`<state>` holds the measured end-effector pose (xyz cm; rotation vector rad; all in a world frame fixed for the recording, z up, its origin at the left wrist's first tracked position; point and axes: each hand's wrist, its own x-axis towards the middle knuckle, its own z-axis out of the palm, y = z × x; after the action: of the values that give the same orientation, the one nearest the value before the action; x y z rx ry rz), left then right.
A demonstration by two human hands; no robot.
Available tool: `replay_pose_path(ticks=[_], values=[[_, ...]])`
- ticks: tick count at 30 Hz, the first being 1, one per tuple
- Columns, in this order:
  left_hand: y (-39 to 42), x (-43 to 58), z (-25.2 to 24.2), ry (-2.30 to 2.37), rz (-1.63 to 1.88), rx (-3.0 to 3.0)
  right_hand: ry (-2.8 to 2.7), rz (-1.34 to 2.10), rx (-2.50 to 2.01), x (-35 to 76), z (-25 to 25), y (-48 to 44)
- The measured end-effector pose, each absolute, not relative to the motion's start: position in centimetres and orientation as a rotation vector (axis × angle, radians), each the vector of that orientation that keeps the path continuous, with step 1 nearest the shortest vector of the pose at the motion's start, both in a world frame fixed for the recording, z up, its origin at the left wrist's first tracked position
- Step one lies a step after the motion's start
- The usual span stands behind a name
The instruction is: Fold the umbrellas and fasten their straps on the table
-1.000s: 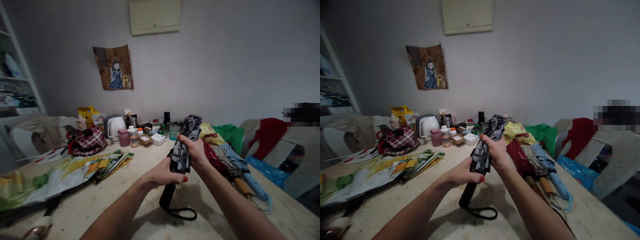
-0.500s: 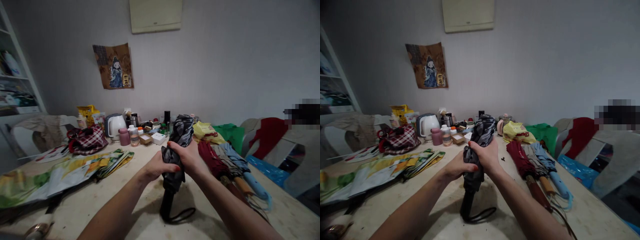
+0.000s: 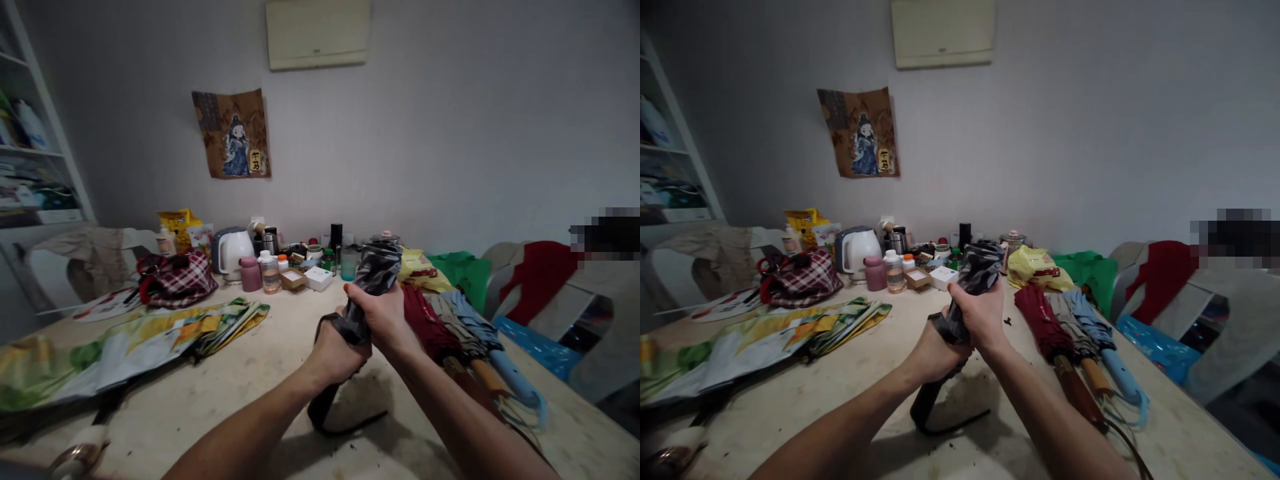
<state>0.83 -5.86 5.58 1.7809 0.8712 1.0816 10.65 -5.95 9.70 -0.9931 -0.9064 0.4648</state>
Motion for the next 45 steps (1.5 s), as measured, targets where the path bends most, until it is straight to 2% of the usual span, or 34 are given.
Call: replay_pose_path(ticks=[3, 10, 16, 24, 27, 29, 33, 40, 45], values=[[-5.9, 0.6, 5.9, 0.905, 1.075, 1.930, -0.876, 0.480, -0.961, 10.4, 10.0, -6.2], [-4.8, -0.5, 6.0, 0.427, 0.880, 1.622, -0.901, 0.653, -0.834, 11.3, 10.2, -6.7], [-4.7, -0.4, 4.4, 0.326, 0.507, 1.319, -1.037, 0.847, -0.726, 12.1, 10.4, -7.5], [-5.9, 0.7, 5.9, 0.954, 0.959, 1.965, -0.903, 0.484, -0.923, 11.1, 10.2, -6.1], [-5.3, 0.1, 6.3, 0.920, 0.951, 2.015, -0.913, 0.497, -0.890, 10.6, 10.4, -6.3], [-4.7, -0.5, 6.3, 0.736, 0.919, 1.960, -0.962, 0.526, -0.849, 10.5, 10.6, -6.9], [-4.2, -0.9, 5.1, 0.334, 0.645, 1.567, -1.067, 0.704, -0.796, 10.9, 11.0, -8.1], [-5.7, 0.1, 3.4, 0.112, 0.390, 1.241, -1.284, 1.347, -0.401, 13.6, 10.7, -8.1], [-6.7, 1.4, 1.5, -0.219, 0.053, 1.054, -1.361, 1.512, -0.227, 13.1, 9.2, -7.7]])
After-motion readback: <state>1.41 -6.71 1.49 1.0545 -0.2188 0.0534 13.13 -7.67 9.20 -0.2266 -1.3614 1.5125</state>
